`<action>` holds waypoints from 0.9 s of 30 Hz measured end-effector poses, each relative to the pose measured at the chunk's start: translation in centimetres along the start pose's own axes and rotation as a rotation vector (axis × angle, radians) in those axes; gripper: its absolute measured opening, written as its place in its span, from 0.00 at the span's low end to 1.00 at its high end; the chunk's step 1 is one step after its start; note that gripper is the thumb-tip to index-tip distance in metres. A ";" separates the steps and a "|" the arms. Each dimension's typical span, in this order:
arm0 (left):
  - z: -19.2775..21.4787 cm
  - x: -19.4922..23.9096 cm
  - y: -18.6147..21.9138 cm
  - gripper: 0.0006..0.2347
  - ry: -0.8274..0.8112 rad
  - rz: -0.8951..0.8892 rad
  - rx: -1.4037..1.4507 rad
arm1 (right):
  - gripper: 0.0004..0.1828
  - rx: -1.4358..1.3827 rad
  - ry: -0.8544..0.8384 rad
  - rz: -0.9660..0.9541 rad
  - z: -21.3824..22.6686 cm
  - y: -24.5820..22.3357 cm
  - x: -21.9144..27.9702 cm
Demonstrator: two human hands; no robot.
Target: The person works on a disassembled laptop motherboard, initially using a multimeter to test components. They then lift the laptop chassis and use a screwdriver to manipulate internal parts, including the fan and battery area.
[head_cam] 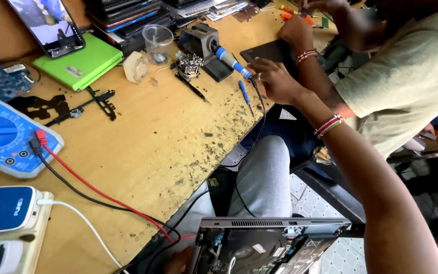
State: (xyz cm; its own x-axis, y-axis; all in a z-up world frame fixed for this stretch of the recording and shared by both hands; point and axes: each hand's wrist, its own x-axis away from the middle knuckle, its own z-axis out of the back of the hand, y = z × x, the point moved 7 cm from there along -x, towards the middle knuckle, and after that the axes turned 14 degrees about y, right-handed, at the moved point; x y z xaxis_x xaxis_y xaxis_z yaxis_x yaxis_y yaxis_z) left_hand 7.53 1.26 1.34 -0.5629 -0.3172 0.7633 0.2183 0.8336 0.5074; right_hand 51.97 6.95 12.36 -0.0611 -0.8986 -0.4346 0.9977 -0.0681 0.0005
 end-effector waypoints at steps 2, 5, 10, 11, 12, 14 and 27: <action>2.1 -2.6 -2.1 0.21 -0.002 0.006 -0.006 | 0.12 -0.021 0.106 0.012 0.6 -0.9 2.0; 5.4 -5.9 -4.9 0.22 -0.010 0.004 -0.018 | 0.27 0.065 0.104 -0.020 0.2 -0.1 4.6; 6.2 -7.9 -4.9 0.31 -0.078 -0.302 -0.141 | 0.29 0.006 0.259 -0.041 0.9 -2.7 7.4; 6.0 -8.5 -4.9 0.31 -0.090 -0.318 -0.147 | 0.29 0.020 0.274 -0.039 1.2 -3.1 7.5; 6.2 -9.0 -4.9 0.34 -0.077 -0.353 -0.155 | 0.22 -0.015 0.367 0.033 1.8 -4.2 7.7; 6.1 -8.4 -4.4 0.37 -0.063 -0.395 -0.164 | 0.16 -0.049 0.466 0.109 2.4 -5.7 8.6; 3.4 -5.3 -0.2 0.29 -0.398 -0.758 -0.162 | 0.04 -0.229 1.115 -0.212 20.0 -17.7 18.1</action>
State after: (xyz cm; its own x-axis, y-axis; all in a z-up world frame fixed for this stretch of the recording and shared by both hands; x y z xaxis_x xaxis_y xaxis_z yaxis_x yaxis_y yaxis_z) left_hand 7.72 4.29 -4.15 -0.8328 -0.5534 0.0157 -0.2342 0.3779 0.8958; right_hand 32.61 -16.79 22.51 -0.2810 0.0104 -0.9597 0.9597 0.0107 -0.2809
